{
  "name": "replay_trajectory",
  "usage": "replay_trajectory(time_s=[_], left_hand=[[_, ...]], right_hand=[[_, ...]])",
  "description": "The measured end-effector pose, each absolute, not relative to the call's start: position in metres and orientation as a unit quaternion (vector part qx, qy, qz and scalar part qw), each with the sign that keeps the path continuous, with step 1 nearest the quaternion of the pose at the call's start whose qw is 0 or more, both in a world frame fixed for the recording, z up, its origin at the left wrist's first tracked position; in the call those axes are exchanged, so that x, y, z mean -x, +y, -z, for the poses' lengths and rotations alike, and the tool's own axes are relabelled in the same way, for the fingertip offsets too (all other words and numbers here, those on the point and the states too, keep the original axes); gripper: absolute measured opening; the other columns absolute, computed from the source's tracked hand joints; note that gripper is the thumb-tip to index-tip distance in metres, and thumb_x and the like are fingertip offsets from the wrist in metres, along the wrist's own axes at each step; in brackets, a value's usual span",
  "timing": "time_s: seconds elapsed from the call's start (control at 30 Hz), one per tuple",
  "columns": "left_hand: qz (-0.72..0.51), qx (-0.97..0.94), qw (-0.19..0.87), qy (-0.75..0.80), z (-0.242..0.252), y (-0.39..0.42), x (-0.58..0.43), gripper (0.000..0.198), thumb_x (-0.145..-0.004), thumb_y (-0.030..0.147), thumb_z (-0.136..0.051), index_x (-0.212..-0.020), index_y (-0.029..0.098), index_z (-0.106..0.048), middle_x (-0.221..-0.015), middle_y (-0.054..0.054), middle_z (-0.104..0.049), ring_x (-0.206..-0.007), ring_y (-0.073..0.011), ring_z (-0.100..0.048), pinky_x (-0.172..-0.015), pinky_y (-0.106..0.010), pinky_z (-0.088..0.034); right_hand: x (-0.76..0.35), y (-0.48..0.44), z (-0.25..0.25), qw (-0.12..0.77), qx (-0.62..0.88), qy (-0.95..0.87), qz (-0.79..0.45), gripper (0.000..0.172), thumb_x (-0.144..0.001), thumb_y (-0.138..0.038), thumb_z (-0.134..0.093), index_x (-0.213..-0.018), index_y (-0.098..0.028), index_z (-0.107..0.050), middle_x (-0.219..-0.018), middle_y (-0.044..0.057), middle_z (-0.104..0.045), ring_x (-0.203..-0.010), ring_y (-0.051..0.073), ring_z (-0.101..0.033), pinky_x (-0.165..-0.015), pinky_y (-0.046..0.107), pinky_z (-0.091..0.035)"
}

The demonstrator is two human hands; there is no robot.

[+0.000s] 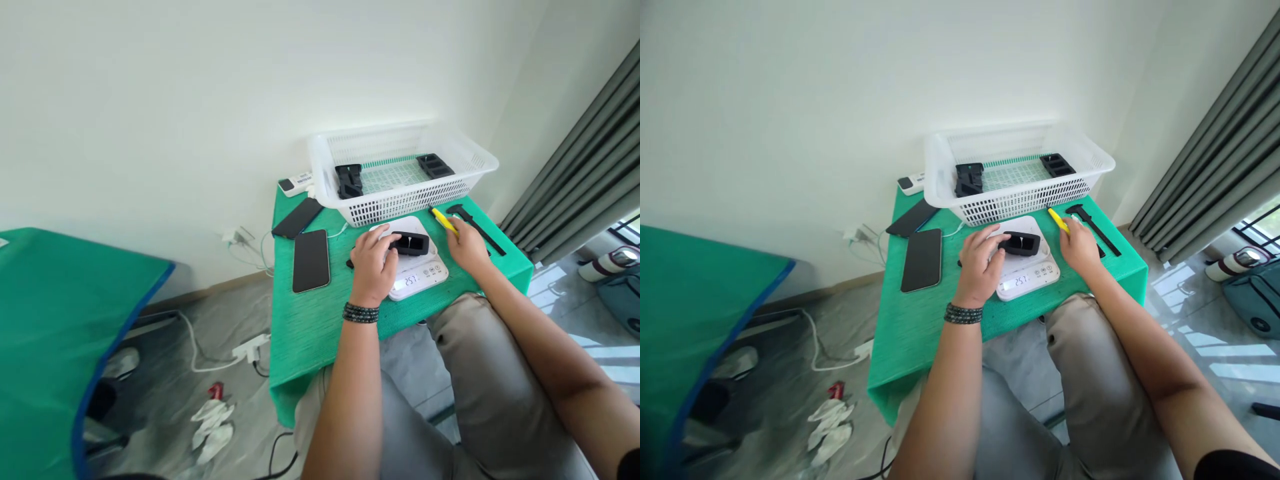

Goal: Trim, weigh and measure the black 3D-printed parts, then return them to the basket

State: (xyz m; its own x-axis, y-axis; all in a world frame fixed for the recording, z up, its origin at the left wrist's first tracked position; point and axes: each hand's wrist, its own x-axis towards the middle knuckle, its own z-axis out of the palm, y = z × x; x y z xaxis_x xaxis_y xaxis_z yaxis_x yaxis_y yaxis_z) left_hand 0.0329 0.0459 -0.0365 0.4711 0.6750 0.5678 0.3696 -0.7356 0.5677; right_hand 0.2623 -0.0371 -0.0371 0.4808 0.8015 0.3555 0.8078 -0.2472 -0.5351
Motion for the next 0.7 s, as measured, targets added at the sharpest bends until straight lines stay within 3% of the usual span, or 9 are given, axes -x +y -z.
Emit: replay_trajectory(time_s=[0.17,0.27,0.33,0.43,0.5,0.6,0.7], left_hand=[[-0.398,-0.846,0.219,0.280,0.034,0.046,-0.031,0.038,-0.094,0.019,-0.048,-0.121,0.023,-0.074,-0.142,-0.008,-0.070,-0.134,-0.0305,-0.059,-0.117,-0.056,-0.044],[-0.386,-0.860,0.227,0.246,0.032,0.046,-0.029,0.042,-0.091,0.016,-0.045,-0.122,0.022,-0.073,-0.140,-0.008,-0.071,-0.132,-0.0288,-0.060,-0.118,-0.053,-0.045],[-0.374,-0.866,0.227,0.243,0.031,0.045,-0.027,0.046,-0.088,0.014,-0.046,-0.124,0.022,-0.072,-0.141,-0.007,-0.071,-0.134,-0.0286,-0.060,-0.118,-0.053,-0.044],[-0.364,-0.867,0.221,0.260,0.031,0.044,-0.027,0.049,-0.082,0.011,-0.050,-0.125,0.022,-0.071,-0.142,-0.008,-0.070,-0.134,-0.0305,-0.059,-0.119,-0.055,-0.043],[-0.365,-0.865,0.213,0.270,0.031,0.044,-0.027,0.049,-0.079,0.010,-0.055,-0.124,0.021,-0.071,-0.142,-0.008,-0.070,-0.134,-0.0314,-0.059,-0.119,-0.055,-0.043],[-0.357,-0.869,0.205,0.275,0.031,0.043,-0.029,0.049,-0.077,0.008,-0.059,-0.124,0.020,-0.071,-0.143,-0.008,-0.070,-0.136,-0.0312,-0.058,-0.119,-0.053,-0.043],[-0.341,-0.872,0.202,0.288,0.031,0.043,-0.030,0.046,-0.081,0.008,-0.062,-0.124,0.021,-0.071,-0.145,-0.008,-0.069,-0.135,-0.0318,-0.058,-0.118,-0.054,-0.044]], right_hand=[[-0.254,-0.066,0.025,0.609,0.688,-0.302,-0.254,0.031,-0.093,-0.039,-0.055,-0.117,-0.023,-0.067,-0.096,0.009,-0.077,-0.069,0.024,-0.067,-0.065,0.041,-0.058],[-0.240,-0.085,0.016,0.650,0.568,-0.185,-0.469,0.024,-0.090,-0.038,-0.059,-0.103,-0.022,-0.070,-0.096,0.009,-0.079,-0.065,0.019,-0.065,-0.054,0.032,-0.055],[-0.231,-0.098,0.013,0.640,0.519,-0.158,-0.545,0.022,-0.090,-0.037,-0.062,-0.098,-0.020,-0.073,-0.102,0.011,-0.080,-0.066,0.017,-0.065,-0.051,0.030,-0.055],[-0.219,-0.112,0.011,0.630,0.491,-0.172,-0.576,0.017,-0.085,-0.029,-0.072,-0.100,-0.021,-0.076,-0.109,0.009,-0.081,-0.070,0.016,-0.067,-0.051,0.026,-0.056],[-0.213,-0.117,0.011,0.626,0.483,-0.194,-0.580,0.024,-0.080,-0.026,-0.080,-0.103,-0.021,-0.077,-0.113,0.009,-0.080,-0.074,0.015,-0.070,-0.054,0.025,-0.058],[-0.207,-0.118,0.010,0.626,0.481,-0.233,-0.567,0.034,-0.074,-0.035,-0.091,-0.102,-0.020,-0.078,-0.112,0.009,-0.079,-0.076,0.015,-0.072,-0.058,0.025,-0.062],[-0.204,-0.117,0.008,0.632,0.497,-0.276,-0.526,0.039,-0.074,-0.049,-0.093,-0.093,-0.019,-0.076,-0.102,0.008,-0.080,-0.066,0.013,-0.070,-0.051,0.023,-0.057]])
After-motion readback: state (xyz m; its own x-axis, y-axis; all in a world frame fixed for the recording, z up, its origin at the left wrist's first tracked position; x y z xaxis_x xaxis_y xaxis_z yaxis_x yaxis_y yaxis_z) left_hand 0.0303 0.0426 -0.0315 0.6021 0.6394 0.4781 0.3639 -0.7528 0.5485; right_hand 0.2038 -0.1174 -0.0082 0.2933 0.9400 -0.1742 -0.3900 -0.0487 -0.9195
